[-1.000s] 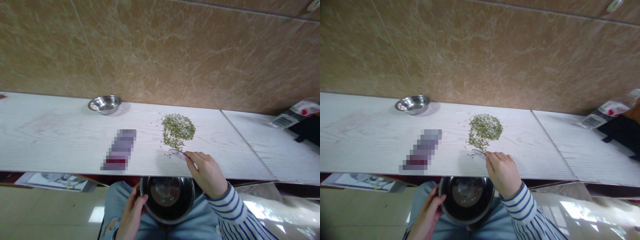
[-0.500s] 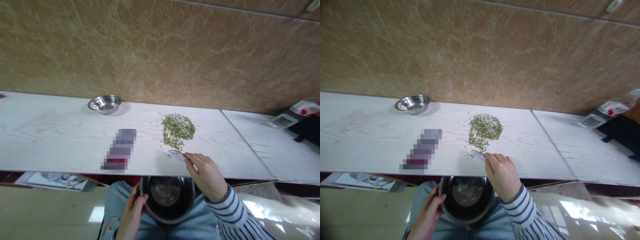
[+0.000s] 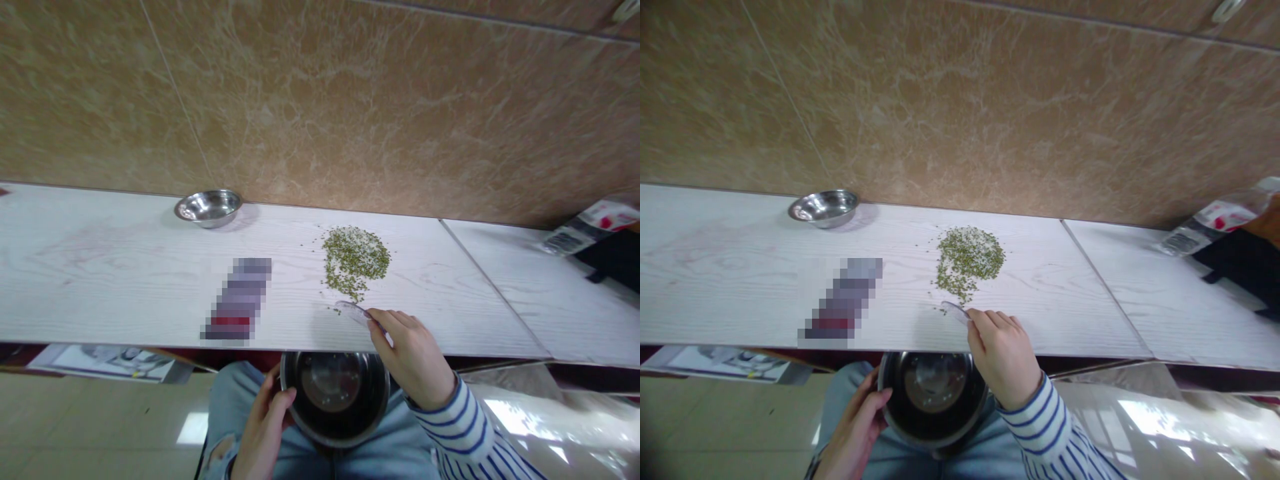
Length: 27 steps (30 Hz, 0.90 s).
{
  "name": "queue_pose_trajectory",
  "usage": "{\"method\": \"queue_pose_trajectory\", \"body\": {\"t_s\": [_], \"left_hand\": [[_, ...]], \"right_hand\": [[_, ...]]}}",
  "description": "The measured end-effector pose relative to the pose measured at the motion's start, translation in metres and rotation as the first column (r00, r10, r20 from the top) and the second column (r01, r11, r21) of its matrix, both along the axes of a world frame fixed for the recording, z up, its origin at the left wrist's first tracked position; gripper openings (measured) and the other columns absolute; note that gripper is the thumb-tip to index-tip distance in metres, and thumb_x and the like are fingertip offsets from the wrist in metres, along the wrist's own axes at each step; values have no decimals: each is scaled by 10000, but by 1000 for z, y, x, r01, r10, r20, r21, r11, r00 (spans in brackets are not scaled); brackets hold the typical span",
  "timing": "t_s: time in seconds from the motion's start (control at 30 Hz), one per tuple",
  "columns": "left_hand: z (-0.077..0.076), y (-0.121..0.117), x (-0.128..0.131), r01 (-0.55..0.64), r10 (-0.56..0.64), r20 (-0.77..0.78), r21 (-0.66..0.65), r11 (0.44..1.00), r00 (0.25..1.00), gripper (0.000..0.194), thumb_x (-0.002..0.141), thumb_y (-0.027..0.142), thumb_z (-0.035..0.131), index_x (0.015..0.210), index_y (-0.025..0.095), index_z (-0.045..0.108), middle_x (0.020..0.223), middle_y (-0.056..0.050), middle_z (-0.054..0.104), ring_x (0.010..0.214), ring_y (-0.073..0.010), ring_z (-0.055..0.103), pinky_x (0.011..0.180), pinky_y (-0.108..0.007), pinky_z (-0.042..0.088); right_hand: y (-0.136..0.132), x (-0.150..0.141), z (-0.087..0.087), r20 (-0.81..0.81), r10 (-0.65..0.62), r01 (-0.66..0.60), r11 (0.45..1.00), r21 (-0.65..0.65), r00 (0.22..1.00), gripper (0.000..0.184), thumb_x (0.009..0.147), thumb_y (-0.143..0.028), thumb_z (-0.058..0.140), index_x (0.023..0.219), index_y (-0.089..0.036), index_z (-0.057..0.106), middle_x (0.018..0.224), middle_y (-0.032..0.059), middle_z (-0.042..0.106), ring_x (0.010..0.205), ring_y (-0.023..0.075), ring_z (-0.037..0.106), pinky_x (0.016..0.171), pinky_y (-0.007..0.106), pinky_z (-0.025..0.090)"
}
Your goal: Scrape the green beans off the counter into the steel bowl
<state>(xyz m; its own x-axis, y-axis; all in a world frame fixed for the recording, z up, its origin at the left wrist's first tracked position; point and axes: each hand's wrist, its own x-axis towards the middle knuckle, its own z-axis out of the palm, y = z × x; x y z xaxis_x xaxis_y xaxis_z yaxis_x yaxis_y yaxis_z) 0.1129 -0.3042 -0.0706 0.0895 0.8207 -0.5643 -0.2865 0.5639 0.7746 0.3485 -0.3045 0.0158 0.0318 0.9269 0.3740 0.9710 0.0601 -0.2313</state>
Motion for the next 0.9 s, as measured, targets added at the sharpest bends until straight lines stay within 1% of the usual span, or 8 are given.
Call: {"method": "queue_pose_trajectory", "body": {"t_s": [0.13,0.27,0.33,0.53,0.7,0.9], "left_hand": [[5,0,1,-21,20,-36,-10,1000,999,491,679,388,752,1140,229,692,1308,-61,683,1209,-316,592,815,-351,553],[8,1,2,-23,23,-22,-1,1000,999,498,677,377,758,1144,213,694,1264,-79,708,1184,-326,614,822,-370,561],[8,1,2,-26,25,-24,-9,1000,999,513,672,378,763,1153,214,690,1244,-76,718,1169,-325,622,804,-364,566],[4,0,0,-18,19,1,-9,1000,1000,523,691,385,761,1173,212,657,1270,-77,704,1193,-319,604,780,-342,564],[4,0,-1,-3,3,-22,-4,1000,1000,515,707,399,742,1180,214,656,1324,-79,665,1219,-325,578,774,-341,556],[4,-1,2,-13,13,-53,-14,1000,998,512,697,394,744,1171,218,658,1290,-74,681,1168,-312,609,750,-332,550]], "right_hand": [[0,0,0,10,-15,15,1000,-1,1000,261,965,-176,450,1067,-172,689,911,67,757,822,213,700,744,338,509],[1,1,1,18,-29,30,999,-24,999,275,971,-185,431,1072,-179,688,913,72,757,833,205,702,753,330,511],[1,1,2,16,-30,30,999,-24,999,275,971,-188,430,1069,-181,687,913,72,757,830,201,703,752,327,511],[-5,0,3,-5,-14,14,1000,4,1000,247,961,-177,458,1054,-162,686,888,65,749,799,204,698,744,339,510],[-12,0,5,-8,-11,11,1000,8,1000,239,965,-186,458,1041,-168,684,881,60,745,795,203,697,738,338,501],[-14,2,3,-9,-33,33,999,-9,999,262,969,-194,434,1044,-174,684,898,69,750,803,205,695,749,345,500]]}}
